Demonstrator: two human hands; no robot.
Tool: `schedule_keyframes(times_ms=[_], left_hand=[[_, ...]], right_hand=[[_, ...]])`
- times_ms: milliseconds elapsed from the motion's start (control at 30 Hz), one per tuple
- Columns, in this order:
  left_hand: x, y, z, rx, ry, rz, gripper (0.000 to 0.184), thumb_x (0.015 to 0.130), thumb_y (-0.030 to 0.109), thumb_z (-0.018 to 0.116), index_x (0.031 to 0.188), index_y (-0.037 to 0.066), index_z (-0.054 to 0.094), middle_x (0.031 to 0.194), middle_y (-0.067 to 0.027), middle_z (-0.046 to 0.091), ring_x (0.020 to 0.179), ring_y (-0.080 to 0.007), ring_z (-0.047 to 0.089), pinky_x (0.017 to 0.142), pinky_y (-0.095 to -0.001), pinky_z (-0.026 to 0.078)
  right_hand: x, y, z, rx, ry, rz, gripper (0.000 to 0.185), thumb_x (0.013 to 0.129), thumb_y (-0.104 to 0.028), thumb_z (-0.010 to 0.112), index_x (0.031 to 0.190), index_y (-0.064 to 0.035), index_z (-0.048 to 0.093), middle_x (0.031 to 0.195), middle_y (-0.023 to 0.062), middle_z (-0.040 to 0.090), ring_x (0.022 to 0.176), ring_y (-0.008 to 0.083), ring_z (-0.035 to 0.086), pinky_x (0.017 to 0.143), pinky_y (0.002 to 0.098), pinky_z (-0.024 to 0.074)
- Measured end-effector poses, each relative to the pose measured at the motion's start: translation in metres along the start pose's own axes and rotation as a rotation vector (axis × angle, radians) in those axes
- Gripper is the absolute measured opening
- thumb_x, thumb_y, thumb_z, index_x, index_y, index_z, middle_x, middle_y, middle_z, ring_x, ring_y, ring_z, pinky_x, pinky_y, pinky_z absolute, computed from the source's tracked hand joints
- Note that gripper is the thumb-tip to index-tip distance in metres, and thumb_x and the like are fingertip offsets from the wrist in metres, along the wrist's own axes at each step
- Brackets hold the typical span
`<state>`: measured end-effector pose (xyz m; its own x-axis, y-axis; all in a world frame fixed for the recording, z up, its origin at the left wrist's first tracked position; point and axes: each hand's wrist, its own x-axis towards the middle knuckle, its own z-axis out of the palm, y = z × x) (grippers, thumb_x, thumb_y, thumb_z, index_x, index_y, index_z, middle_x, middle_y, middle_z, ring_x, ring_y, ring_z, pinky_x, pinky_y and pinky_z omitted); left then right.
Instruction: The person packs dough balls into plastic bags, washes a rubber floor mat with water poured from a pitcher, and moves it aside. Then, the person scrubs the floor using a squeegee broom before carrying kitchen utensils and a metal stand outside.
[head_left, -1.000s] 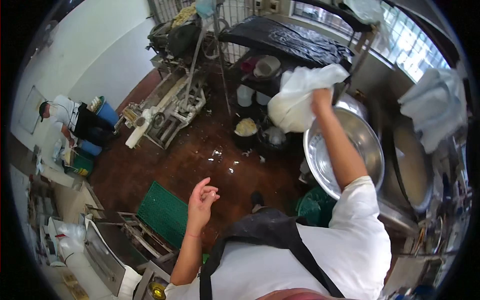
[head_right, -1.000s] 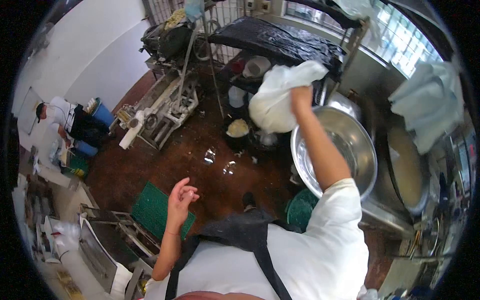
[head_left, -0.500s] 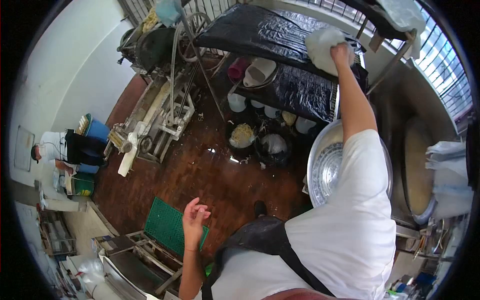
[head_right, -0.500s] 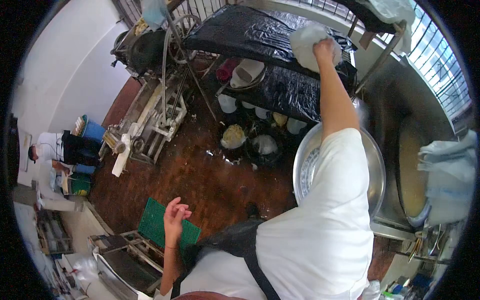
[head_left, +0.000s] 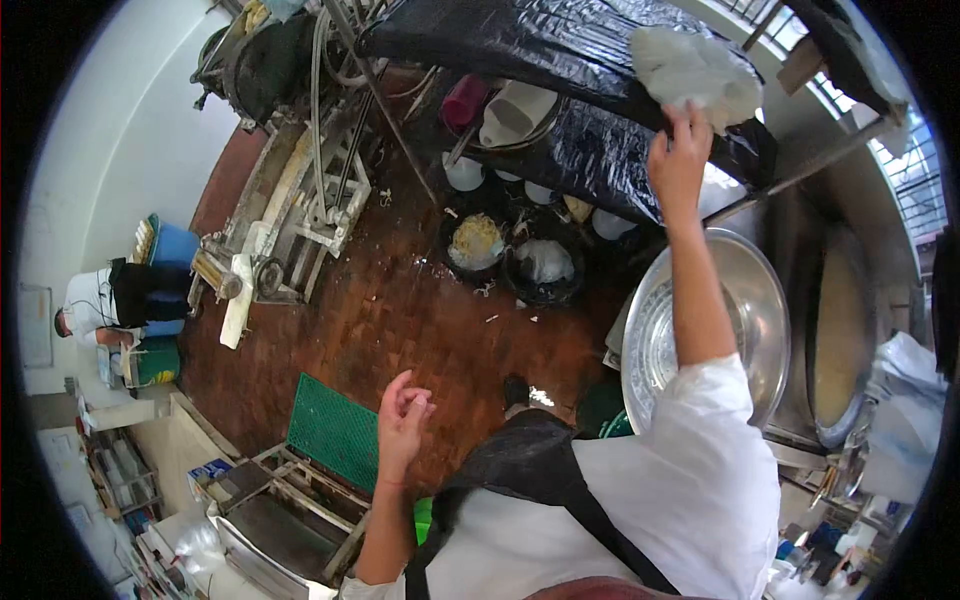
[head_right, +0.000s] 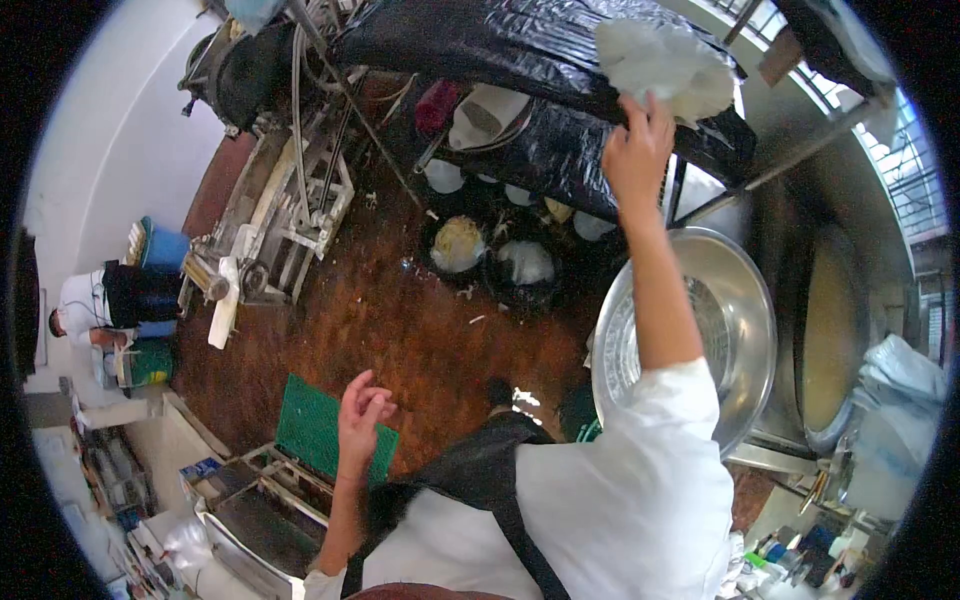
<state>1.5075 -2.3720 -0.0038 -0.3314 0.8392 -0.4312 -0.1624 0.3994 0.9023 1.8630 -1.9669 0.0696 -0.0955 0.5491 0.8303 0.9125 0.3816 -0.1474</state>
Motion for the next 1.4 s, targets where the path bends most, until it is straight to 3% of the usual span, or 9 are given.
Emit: schedule_keyframes(times_ms=[200,267,333,400,700,933,967,1267,1400], left_hand=[[0.029,-0.036,0.007,-0.039,0.022,-0.098,0.044,0.094,0.006,0.058,0.136,0.002,0.044,0.101,-0.0088,0.063,0.085,-0.0147,0.063,0.078,-0.0288,0.055],[0.030,-0.045,0.008,0.012,0.038,-0.169,0.044,0.094,0.006,0.059,0.136,0.001,0.044,0.101,-0.0090,0.063,0.084,-0.0149,0.063,0.078,-0.0293,0.055],[0.027,-0.063,0.001,0.009,0.081,-0.193,0.044,0.094,0.007,0.059,0.135,0.001,0.045,0.100,-0.0093,0.064,0.083,-0.0152,0.063,0.078,-0.0295,0.054],[0.022,-0.072,-0.004,0.020,0.125,-0.234,0.044,0.094,0.007,0.059,0.135,0.000,0.045,0.100,-0.0093,0.064,0.082,-0.0154,0.063,0.078,-0.0295,0.054],[0.007,-0.089,-0.014,-0.088,0.248,-0.298,0.045,0.093,0.008,0.062,0.134,0.000,0.045,0.098,-0.0083,0.064,0.082,-0.0150,0.062,0.078,-0.0289,0.053],[0.000,-0.113,-0.024,-0.083,0.183,-0.305,0.043,0.093,0.008,0.062,0.132,0.000,0.047,0.098,-0.0071,0.062,0.087,-0.0140,0.061,0.079,-0.0289,0.054],[0.000,-0.116,-0.027,-0.082,0.186,-0.288,0.043,0.093,0.008,0.063,0.132,0.000,0.047,0.098,-0.0071,0.062,0.087,-0.0140,0.061,0.079,-0.0291,0.055],[-0.013,-0.112,-0.034,-0.051,0.140,-0.288,0.044,0.094,0.010,0.062,0.134,0.003,0.046,0.099,-0.0063,0.061,0.086,-0.0134,0.061,0.078,-0.0279,0.054],[-0.021,-0.133,-0.047,0.009,0.064,-0.139,0.044,0.096,0.014,0.060,0.136,0.006,0.045,0.101,-0.0081,0.066,0.083,-0.0166,0.064,0.076,-0.0312,0.054]], right_hand=[[-0.156,-0.028,0.148,0.435,-0.424,0.366,0.037,0.080,-0.010,0.063,0.114,0.0024,0.059,0.113,0.0229,0.059,0.110,0.0400,0.055,0.097,0.0463,0.0421],[-0.187,-0.015,0.237,0.473,-0.569,0.513,0.044,0.087,-0.024,0.063,0.121,0.0013,0.052,0.107,0.0182,0.063,0.090,0.0350,0.063,0.079,0.0425,0.0513],[-0.201,-0.007,0.331,0.732,-0.676,1.018,0.048,0.090,-0.029,0.062,0.126,-0.0008,0.047,0.103,0.0147,0.063,0.086,0.0315,0.066,0.069,0.0407,0.0538],[-0.177,-0.018,0.358,1.135,-0.724,1.197,0.051,0.091,-0.030,0.061,0.129,-0.0004,0.043,0.105,0.0148,0.061,0.084,0.0302,0.068,0.066,0.0416,0.0571],[-0.150,-0.036,0.399,1.374,-0.772,1.334,0.050,0.099,-0.030,0.052,0.131,0.0041,0.035,0.112,0.0256,0.057,0.086,0.0377,0.069,0.074,0.0477,0.0613],[-0.169,-0.015,0.432,1.405,-0.715,1.588,0.043,0.100,-0.028,0.051,0.126,0.0050,0.043,0.112,0.0272,0.061,0.082,0.0386,0.070,0.062,0.0465,0.0627],[-0.168,-0.026,0.411,1.320,-0.715,1.541,0.037,0.103,-0.023,0.041,0.126,0.0053,0.046,0.114,0.0222,0.062,0.087,0.0328,0.070,0.069,0.0437,0.0630],[-0.239,-0.030,0.288,1.201,-0.623,1.534,0.039,0.102,-0.026,0.043,0.133,-0.0034,0.045,0.113,0.0175,0.064,0.082,0.0332,0.070,0.062,0.0466,0.0618],[-0.253,-0.052,0.204,1.147,-0.786,1.462,0.043,0.099,-0.027,0.050,0.137,-0.0083,0.043,0.130,0.0155,0.054,0.106,0.0328,0.062,0.067,0.0499,0.0595]])
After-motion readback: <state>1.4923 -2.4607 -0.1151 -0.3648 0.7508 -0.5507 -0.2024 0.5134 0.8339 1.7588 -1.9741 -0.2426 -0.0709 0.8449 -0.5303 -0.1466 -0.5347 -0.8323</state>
